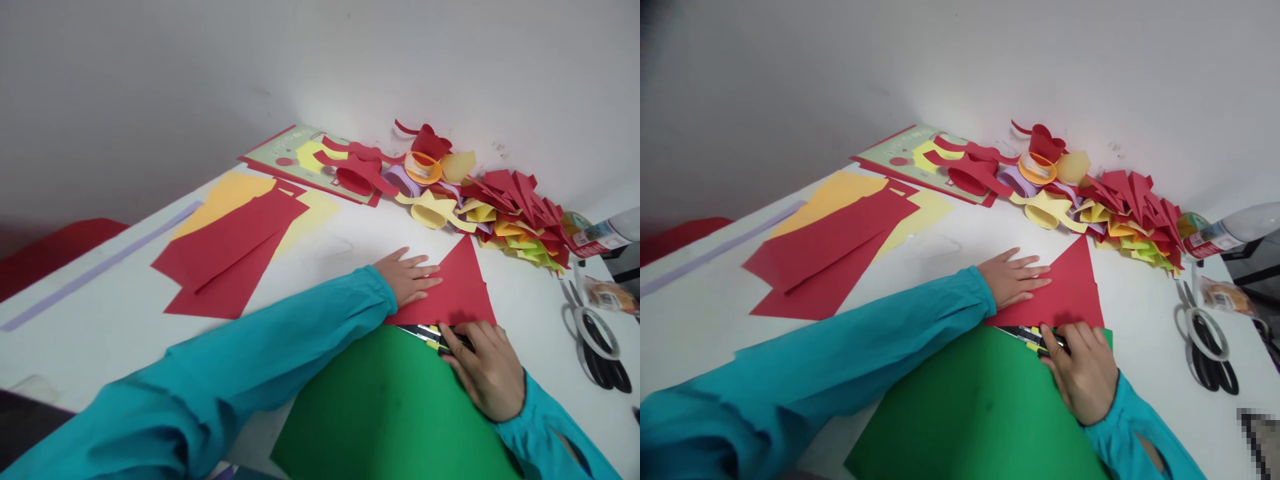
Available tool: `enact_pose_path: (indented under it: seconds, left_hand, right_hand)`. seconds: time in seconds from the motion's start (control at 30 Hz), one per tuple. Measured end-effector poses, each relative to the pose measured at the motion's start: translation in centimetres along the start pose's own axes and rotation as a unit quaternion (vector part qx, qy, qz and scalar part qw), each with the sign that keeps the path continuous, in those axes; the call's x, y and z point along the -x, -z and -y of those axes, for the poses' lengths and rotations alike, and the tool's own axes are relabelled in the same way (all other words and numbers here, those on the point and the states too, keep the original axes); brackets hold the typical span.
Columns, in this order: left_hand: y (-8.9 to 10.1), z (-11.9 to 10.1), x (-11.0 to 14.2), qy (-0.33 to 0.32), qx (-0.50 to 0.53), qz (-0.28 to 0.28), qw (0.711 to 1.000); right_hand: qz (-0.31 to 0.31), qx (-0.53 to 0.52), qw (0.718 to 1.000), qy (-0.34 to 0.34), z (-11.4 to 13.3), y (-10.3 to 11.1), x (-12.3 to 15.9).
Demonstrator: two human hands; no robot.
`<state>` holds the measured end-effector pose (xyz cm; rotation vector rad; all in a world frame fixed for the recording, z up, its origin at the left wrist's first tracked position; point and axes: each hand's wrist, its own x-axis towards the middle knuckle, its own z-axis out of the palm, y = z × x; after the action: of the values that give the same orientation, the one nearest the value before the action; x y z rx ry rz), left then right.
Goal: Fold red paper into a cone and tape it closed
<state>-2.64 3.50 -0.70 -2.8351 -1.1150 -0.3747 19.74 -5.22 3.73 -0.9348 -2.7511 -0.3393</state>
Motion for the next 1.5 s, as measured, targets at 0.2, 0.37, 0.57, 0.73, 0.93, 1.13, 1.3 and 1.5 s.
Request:
enact_pose_path:
  seconds: [0.2,0.37,0.57,0.73,0.93,1.13,1.3,1.5]
  left_hand:
    - [0.29,0.02,0.00,-0.001,0.012,0.021,1.000]
    - [0.44,-0.01,-0.04,0.007,0.014,0.032,0.999]
    - [0.44,-0.07,0.00,0.004,0.010,0.019,1.000]
    - [0.33,-0.05,-0.02,0.001,0.009,0.011,1.000]
    - [-0.03,-0.04,0.02,0.005,0.014,-0.002,1.000]
    - [-0.03,-0.04,0.06,0.003,0.008,-0.009,1.000]
    - [0.17,-0.11,0.06,0.004,0.011,-0.004,1.000]
    - [0.19,-0.09,0.05,0.005,0.020,0.001,1.000]
  right_hand:
    - [-0.002,0.008,1.000,-0.004,0.09,0.01,-0.16]
    - [0.008,0.002,1.000,0.004,0.11,0.07,-0.24]
    - [-0.002,0.011,1.000,0.008,0.03,0.10,-0.56]
    - [0.001,0.009,1.000,0.015,-0.02,0.19,-0.63]
    - [-0.011,0.013,1.000,0.010,0.17,0.07,-0.74]
    - [-0.008,0.004,1.000,0.025,0.07,0.01,-0.70]
    - [-0.007,0.025,1.000,0.013,0.25,-0.19,-0.62]
    - [-0.004,0.020,1.000,0.006,0.53,-0.26,-0.64]
